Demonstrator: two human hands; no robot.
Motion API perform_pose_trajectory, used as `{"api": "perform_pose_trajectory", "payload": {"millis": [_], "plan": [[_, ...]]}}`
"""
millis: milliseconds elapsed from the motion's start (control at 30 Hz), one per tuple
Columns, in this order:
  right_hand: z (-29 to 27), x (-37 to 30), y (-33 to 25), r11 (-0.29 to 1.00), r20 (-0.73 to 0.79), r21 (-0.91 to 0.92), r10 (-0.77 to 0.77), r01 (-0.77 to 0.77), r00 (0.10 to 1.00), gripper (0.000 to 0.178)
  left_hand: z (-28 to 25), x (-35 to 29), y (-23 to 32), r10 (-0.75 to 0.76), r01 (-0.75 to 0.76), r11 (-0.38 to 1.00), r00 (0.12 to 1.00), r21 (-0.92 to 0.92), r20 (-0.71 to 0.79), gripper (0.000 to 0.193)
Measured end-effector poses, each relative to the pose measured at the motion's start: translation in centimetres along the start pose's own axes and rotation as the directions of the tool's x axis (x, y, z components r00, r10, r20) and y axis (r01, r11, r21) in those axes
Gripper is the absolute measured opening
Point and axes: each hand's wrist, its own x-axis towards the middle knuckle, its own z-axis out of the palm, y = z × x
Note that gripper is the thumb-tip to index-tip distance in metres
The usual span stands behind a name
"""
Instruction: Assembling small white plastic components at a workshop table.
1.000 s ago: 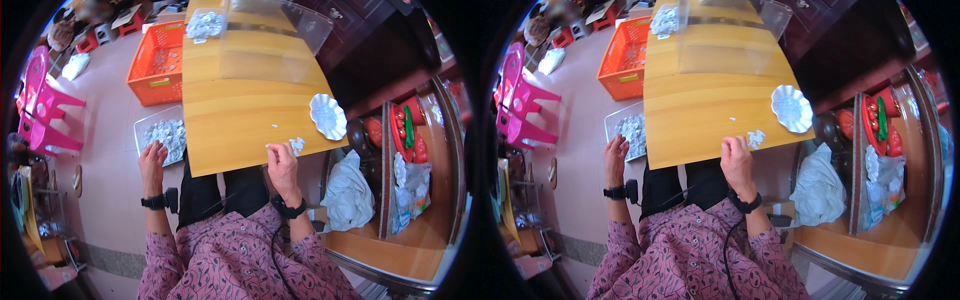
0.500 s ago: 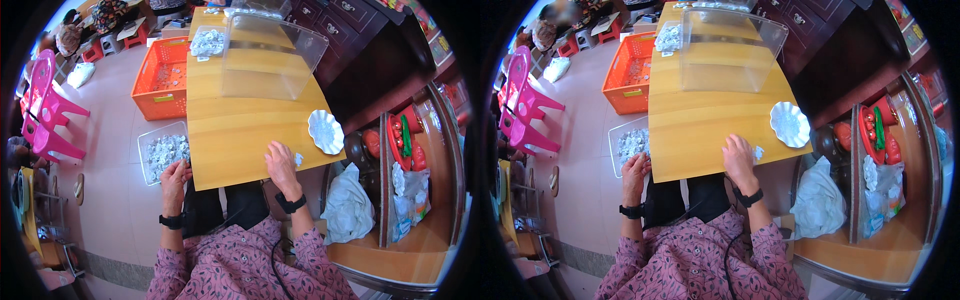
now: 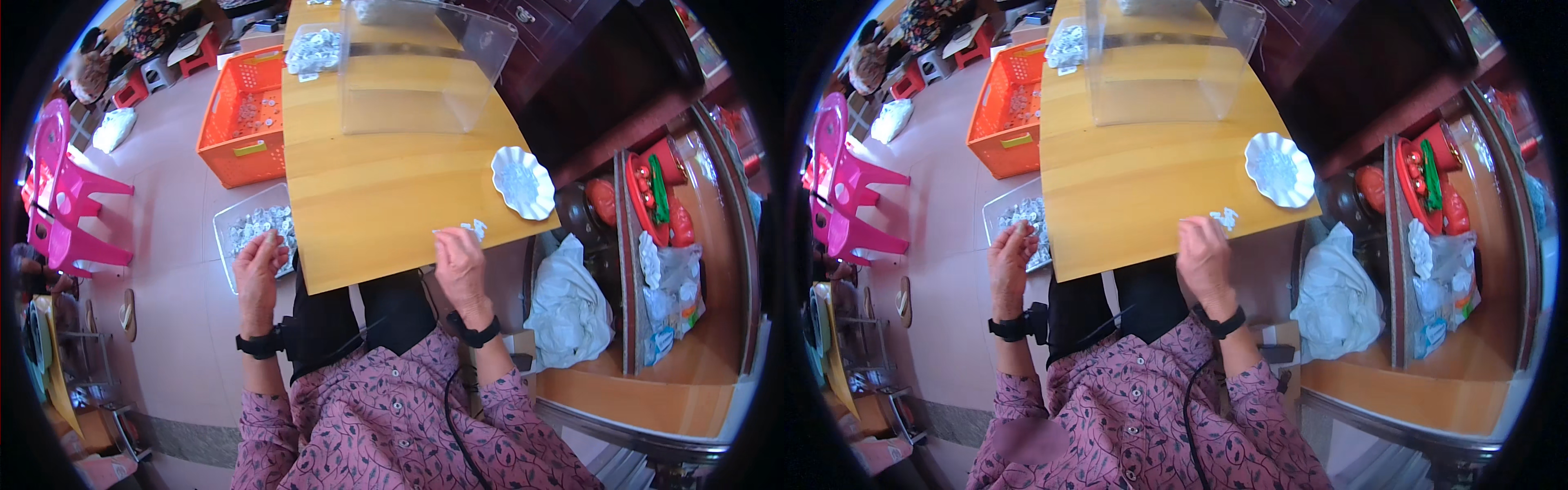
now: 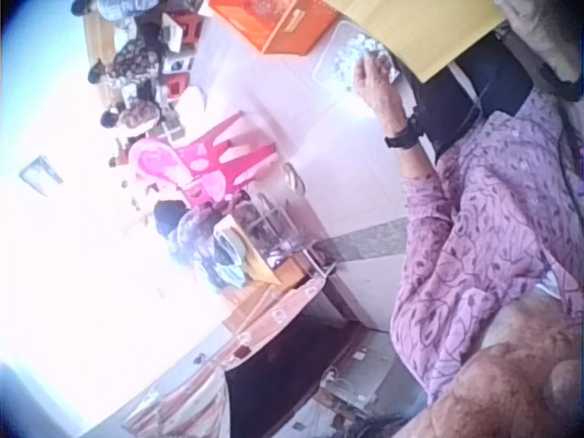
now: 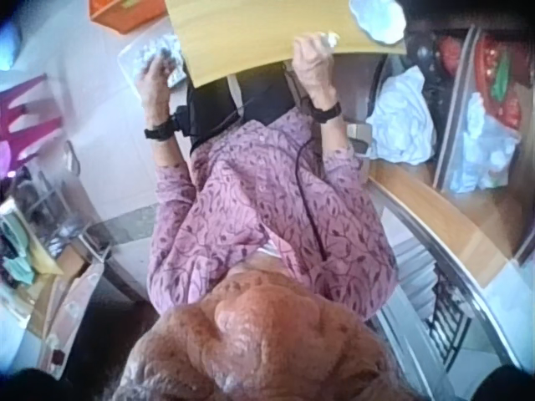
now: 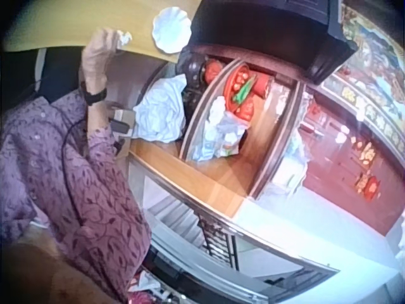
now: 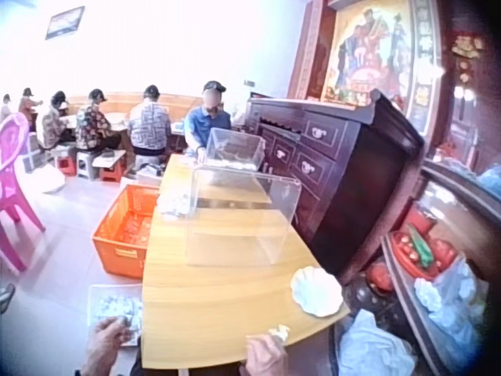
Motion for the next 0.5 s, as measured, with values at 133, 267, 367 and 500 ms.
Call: {"api": "perform_pose_trajectory", "payload": {"millis": [133, 267, 367, 500], "plan": [[1.1, -1.2, -2.6, 0.996, 0.053, 0.08, -0.051, 0.047, 0.997, 0.007, 1.1, -0.4, 3.2, 0.039, -0.039, 0.999, 0.997, -0.006, 0.064, 0.021], [1.4, -1.5, -2.5, 0.996, 0.077, 0.061, -0.063, 0.059, 0.995, 0.01, 3.3, -0.8, 5.8, 0.032, -0.032, 0.999, 0.986, -0.005, 0.162, 0.022], [1.5, -1.1, -2.3, 0.994, 0.065, 0.086, -0.068, 0.063, 0.996, 0.009, 4.3, -0.1, 8.3, 0.05, -0.05, 0.999, 0.975, -0.004, 0.216, 0.024], [2.2, -0.7, -2.6, 0.983, 0.093, 0.181, -0.06, 0.043, 0.994, 0.005, 5.9, 2.1, 12.0, 0.041, -0.03, 0.999, 0.946, -0.038, 0.321, 0.026]]}}
